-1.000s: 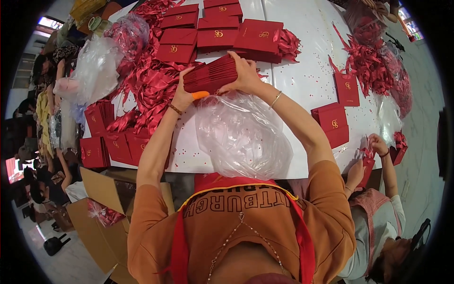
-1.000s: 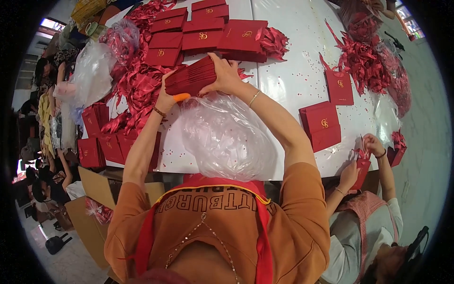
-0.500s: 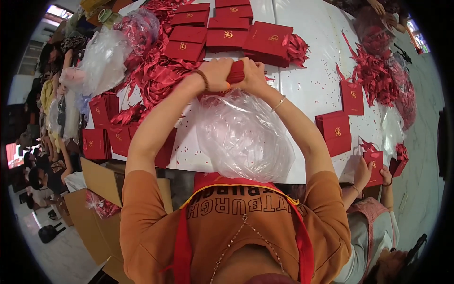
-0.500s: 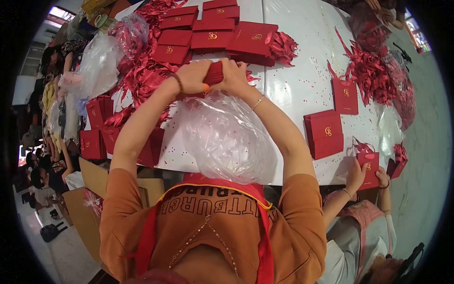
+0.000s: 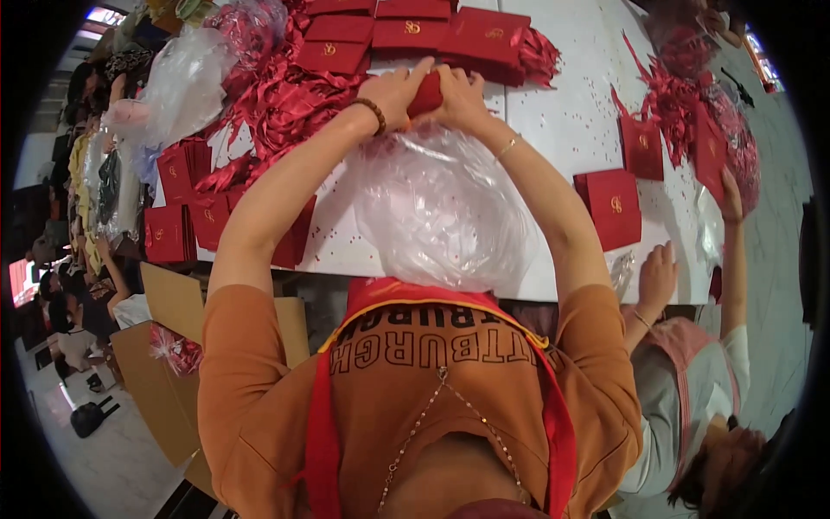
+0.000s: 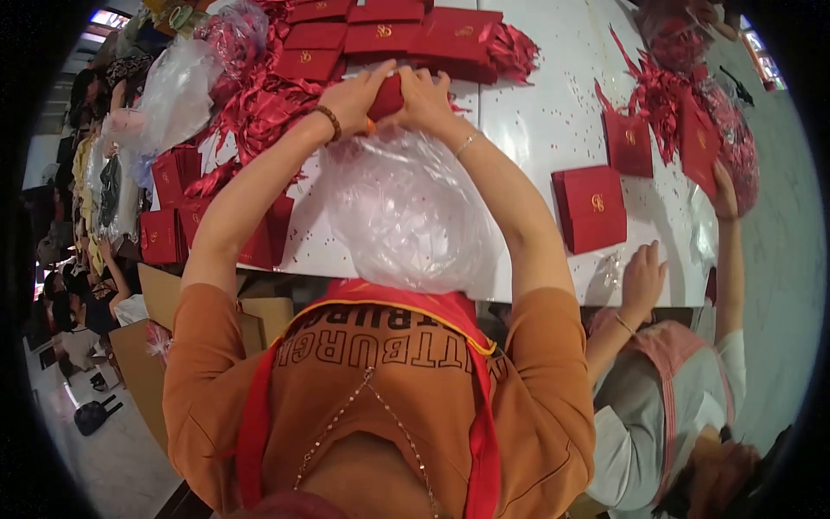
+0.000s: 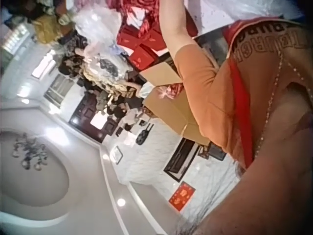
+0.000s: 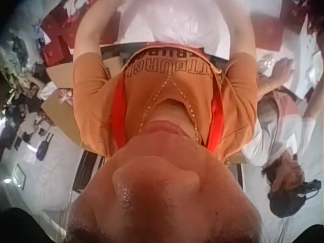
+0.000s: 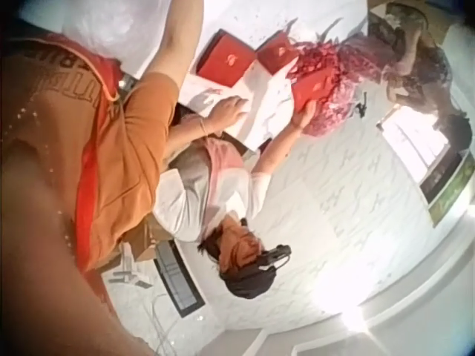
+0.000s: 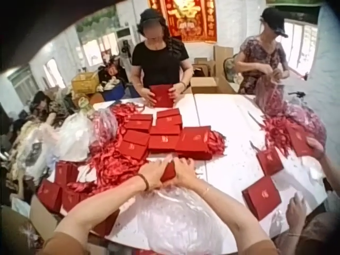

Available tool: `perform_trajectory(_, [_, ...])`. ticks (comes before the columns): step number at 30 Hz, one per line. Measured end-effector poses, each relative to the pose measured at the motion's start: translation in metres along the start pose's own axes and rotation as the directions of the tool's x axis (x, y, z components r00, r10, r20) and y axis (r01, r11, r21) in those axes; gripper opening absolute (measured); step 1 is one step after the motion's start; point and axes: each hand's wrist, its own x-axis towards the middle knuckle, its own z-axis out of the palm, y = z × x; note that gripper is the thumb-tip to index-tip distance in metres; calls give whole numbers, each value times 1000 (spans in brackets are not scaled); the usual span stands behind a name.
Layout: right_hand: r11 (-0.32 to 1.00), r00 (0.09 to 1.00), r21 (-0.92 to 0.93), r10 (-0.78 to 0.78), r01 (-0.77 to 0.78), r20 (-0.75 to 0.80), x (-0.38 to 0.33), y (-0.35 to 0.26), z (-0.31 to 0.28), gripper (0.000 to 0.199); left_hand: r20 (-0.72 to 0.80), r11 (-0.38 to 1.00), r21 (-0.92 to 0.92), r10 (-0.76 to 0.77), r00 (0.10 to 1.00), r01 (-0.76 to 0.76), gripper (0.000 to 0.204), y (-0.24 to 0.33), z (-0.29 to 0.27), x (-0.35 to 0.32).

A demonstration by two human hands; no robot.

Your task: Packing small red gift boxes with ribbons into plastic bags.

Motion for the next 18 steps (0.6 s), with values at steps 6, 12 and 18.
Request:
perform_trajectory(6, [991, 990, -88, 113, -106, 83, -4, -1, -24, 94, 63, 998, 55, 25, 998, -29, 57, -5, 3, 18])
perform_trajectory(12, [904, 914, 347, -338, 250, 223, -86, -65, -103, 34, -49, 998, 53, 34, 998, -31, 46, -8, 13, 3])
perform_trajectory(18, [980, 705, -168, 43, 110, 708, -179, -55, -42, 44, -23, 995, 37, -95, 995, 96, 68, -27, -15, 8])
